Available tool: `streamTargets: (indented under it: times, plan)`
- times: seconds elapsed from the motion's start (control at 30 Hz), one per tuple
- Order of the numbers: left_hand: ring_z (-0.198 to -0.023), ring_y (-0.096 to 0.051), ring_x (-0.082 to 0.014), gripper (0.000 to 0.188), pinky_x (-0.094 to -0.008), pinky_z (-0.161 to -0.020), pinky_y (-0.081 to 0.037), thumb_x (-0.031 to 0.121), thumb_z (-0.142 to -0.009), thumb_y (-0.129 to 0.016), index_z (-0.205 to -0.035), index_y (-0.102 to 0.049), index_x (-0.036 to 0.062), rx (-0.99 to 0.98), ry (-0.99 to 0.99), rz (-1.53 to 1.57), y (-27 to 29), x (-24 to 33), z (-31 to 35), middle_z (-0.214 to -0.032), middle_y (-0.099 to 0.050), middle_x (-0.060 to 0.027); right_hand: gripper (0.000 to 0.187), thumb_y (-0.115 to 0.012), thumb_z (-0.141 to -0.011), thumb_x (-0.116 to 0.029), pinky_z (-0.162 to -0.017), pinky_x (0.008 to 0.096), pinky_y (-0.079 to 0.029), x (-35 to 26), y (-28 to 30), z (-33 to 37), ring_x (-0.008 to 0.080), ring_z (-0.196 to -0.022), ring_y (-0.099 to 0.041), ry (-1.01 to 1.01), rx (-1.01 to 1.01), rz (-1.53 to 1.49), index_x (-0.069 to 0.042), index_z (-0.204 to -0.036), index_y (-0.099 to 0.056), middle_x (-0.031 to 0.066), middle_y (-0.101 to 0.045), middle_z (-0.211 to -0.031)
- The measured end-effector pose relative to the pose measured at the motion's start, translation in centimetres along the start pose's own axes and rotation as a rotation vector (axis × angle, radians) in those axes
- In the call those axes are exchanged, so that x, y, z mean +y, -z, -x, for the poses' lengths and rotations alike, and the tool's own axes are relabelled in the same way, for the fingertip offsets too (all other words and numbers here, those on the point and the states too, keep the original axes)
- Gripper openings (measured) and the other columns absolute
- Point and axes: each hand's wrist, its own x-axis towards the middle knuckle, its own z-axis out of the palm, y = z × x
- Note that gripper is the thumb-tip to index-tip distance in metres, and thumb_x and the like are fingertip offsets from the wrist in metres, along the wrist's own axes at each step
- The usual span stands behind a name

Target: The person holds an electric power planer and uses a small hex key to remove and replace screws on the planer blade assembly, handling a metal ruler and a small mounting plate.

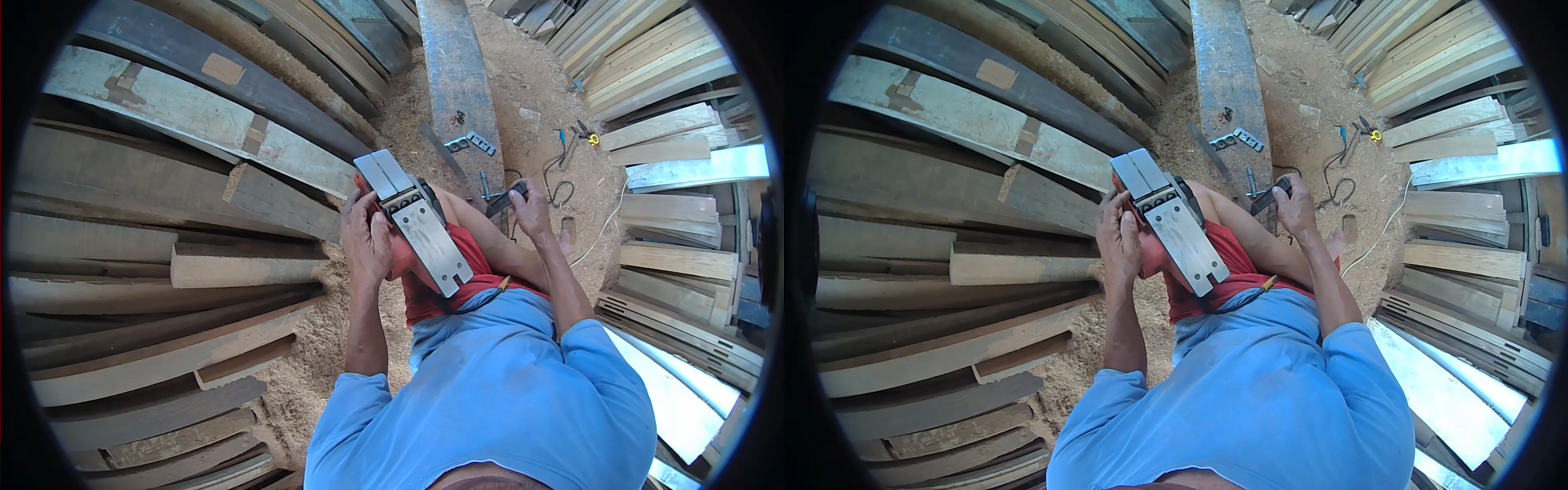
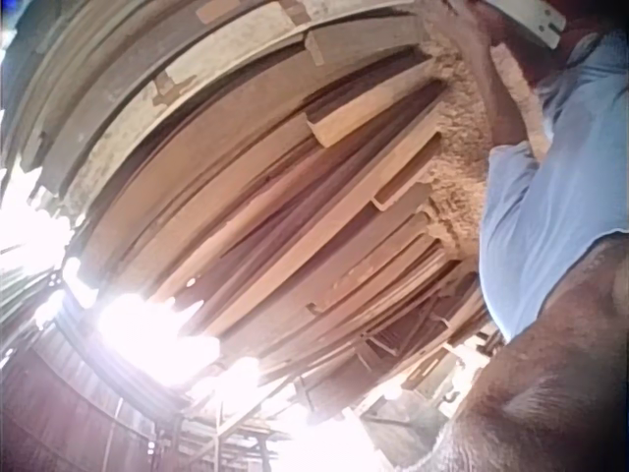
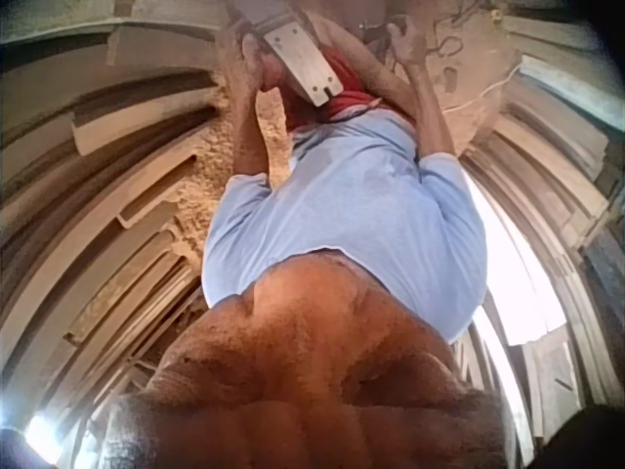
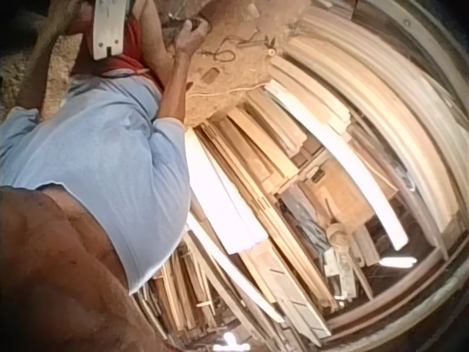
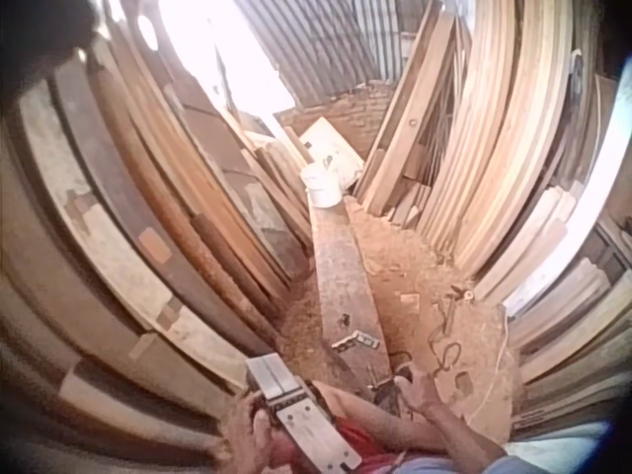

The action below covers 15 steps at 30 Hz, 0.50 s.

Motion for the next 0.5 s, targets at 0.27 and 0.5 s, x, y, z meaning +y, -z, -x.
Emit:
streamTargets:
  times: [0.27, 0.5]
  plan:
    - [-0.131, -0.056, -0.0408, 0.036, -0.0494, -0.11, -0.044, 0.028, -0.104, -0.05, -0.117, -0.072, 0.0033, 0.036, -0.024, -0.037, -0.2, 0.2, 0.2, -0.138, -0.059, -0.0279, 0.013, -0.059, -0.103, -0.011, -0.075, 0.0337, -0.054, -13.1, 6.5, 6.2, 0.0178, -0.079, -0.068, 0.191, -0.002, 0.041, -0.003, -0.111, -0.065, 0.0092, -0.068, -0.089]
    - [-0.131, -0.056, -0.0397, 0.032, -0.0484, -0.109, -0.044, 0.027, -0.103, -0.052, -0.113, -0.072, 0.0037, 0.018, -0.007, -0.029, 0.0, 0.4, 0.0, -0.138, -0.059, -0.0274, 0.014, -0.054, -0.108, -0.014, -0.073, 0.0323, -0.055, -16.7, 6.3, 10.4, 0.0172, -0.08, -0.071, 0.275, -0.066, -0.11, -0.002, -0.11, -0.063, 0.0095, -0.073, -0.09]
